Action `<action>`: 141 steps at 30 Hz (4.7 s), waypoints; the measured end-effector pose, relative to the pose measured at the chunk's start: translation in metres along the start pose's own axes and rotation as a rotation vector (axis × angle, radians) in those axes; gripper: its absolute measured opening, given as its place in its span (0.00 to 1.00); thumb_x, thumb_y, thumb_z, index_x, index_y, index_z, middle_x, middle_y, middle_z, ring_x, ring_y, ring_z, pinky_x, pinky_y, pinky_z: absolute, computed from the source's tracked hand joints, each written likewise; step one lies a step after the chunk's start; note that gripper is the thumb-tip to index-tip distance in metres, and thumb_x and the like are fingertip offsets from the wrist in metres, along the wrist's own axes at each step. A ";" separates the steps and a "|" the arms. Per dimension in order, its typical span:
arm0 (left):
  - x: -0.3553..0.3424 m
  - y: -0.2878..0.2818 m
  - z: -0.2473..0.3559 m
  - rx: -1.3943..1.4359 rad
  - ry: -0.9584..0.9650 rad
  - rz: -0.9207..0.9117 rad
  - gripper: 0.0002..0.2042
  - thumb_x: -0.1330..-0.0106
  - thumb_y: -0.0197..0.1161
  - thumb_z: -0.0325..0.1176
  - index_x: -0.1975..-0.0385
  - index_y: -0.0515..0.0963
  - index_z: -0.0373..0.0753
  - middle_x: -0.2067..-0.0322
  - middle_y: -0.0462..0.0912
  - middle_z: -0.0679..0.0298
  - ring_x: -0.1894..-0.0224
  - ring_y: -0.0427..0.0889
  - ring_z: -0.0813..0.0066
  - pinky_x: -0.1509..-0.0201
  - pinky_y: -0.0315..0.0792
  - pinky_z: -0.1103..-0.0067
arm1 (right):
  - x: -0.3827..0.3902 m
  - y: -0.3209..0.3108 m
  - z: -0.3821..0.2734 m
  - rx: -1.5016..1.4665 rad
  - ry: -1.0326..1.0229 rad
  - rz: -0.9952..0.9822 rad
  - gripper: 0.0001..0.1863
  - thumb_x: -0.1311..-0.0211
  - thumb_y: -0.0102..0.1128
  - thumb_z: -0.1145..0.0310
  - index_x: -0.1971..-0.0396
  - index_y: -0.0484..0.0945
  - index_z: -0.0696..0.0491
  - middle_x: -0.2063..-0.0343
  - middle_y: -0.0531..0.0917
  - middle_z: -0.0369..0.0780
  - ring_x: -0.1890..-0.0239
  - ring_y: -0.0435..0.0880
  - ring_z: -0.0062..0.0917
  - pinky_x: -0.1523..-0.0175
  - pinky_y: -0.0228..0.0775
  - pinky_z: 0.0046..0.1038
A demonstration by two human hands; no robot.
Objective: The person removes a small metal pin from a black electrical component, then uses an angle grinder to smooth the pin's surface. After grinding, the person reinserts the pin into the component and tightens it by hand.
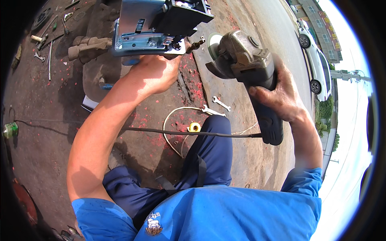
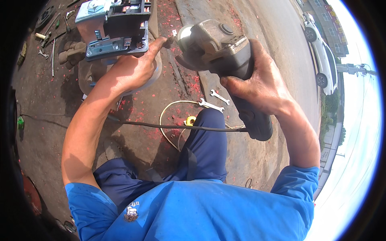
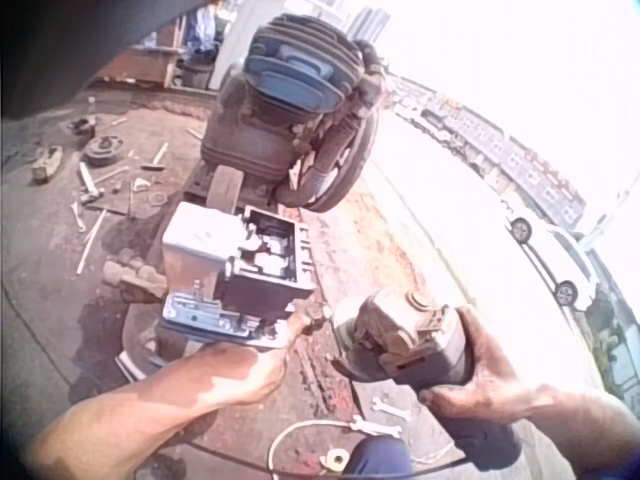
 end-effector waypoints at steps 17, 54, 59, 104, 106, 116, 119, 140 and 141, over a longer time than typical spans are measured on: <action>0.001 -0.007 0.009 0.047 -0.073 -0.029 0.29 0.33 0.55 0.25 0.30 0.66 0.47 0.42 0.80 0.46 0.42 0.80 0.44 0.35 0.73 0.62 | -0.001 0.009 0.001 -0.012 -0.099 0.011 0.39 0.52 0.75 0.60 0.40 0.71 0.59 0.55 0.83 0.41 0.52 0.81 0.24 0.43 0.74 0.29; -0.004 -0.015 0.007 0.178 -0.245 -0.182 0.27 0.30 0.52 0.29 0.29 0.64 0.43 0.39 0.77 0.45 0.38 0.77 0.44 0.33 0.71 0.63 | -0.002 0.009 0.002 0.055 -0.205 0.032 0.38 0.53 0.75 0.62 0.44 0.68 0.63 0.59 0.84 0.50 0.56 0.86 0.36 0.47 0.77 0.36; -0.003 -0.007 0.004 0.017 -0.069 -0.127 0.28 0.32 0.53 0.27 0.30 0.65 0.45 0.38 0.76 0.45 0.38 0.77 0.44 0.33 0.71 0.63 | -0.001 0.006 0.006 0.056 -0.173 0.041 0.37 0.53 0.75 0.61 0.45 0.69 0.63 0.59 0.84 0.50 0.56 0.86 0.37 0.48 0.77 0.36; -0.019 -0.023 0.033 0.043 -0.261 0.027 0.19 0.28 0.63 0.36 0.42 0.76 0.35 0.47 0.80 0.52 0.44 0.79 0.57 0.38 0.73 0.67 | 0.072 0.055 0.173 -1.175 0.227 0.183 0.33 0.43 0.71 0.52 0.45 0.70 0.58 0.61 0.82 0.45 0.66 0.86 0.28 0.62 0.82 0.30; -0.016 -0.020 0.036 0.169 -0.352 0.091 0.19 0.28 0.63 0.36 0.41 0.75 0.33 0.48 0.82 0.54 0.43 0.79 0.62 0.37 0.73 0.67 | 0.078 0.061 0.181 -1.215 0.203 0.196 0.32 0.40 0.68 0.51 0.45 0.70 0.60 0.62 0.82 0.45 0.67 0.86 0.30 0.62 0.84 0.33; -0.015 0.007 0.064 0.643 -0.495 0.486 0.20 0.31 0.61 0.25 0.41 0.69 0.28 0.48 0.82 0.57 0.49 0.77 0.75 0.43 0.71 0.77 | 0.091 0.054 0.209 -1.270 0.223 0.187 0.37 0.45 0.71 0.53 0.42 0.67 0.57 0.62 0.80 0.44 0.67 0.86 0.29 0.64 0.84 0.33; -0.018 0.004 0.073 0.684 -0.508 0.514 0.20 0.32 0.60 0.24 0.40 0.70 0.31 0.48 0.82 0.56 0.50 0.77 0.76 0.45 0.72 0.79 | 0.093 0.052 0.211 -1.271 0.208 0.215 0.37 0.45 0.71 0.53 0.42 0.67 0.57 0.62 0.80 0.44 0.67 0.86 0.29 0.64 0.84 0.33; -0.024 0.008 0.074 0.757 -0.562 0.759 0.24 0.35 0.72 0.27 0.44 0.68 0.27 0.56 0.83 0.56 0.58 0.81 0.77 0.56 0.75 0.83 | 0.110 0.058 0.202 -1.187 0.193 0.115 0.38 0.49 0.73 0.55 0.43 0.68 0.58 0.59 0.81 0.44 0.64 0.85 0.29 0.60 0.82 0.34; -0.027 0.007 0.074 0.768 -0.623 0.781 0.23 0.36 0.72 0.27 0.46 0.69 0.27 0.57 0.83 0.57 0.59 0.80 0.78 0.58 0.74 0.83 | 0.110 0.058 0.201 -1.187 0.190 0.115 0.38 0.49 0.73 0.55 0.42 0.68 0.58 0.59 0.81 0.44 0.64 0.85 0.29 0.60 0.82 0.34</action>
Point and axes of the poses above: each hand's wrist, its own x-axis away from the middle knuckle, its own y-axis out of the palm, z = x × y, the point moved 4 cm from there along -x, towards the middle knuckle
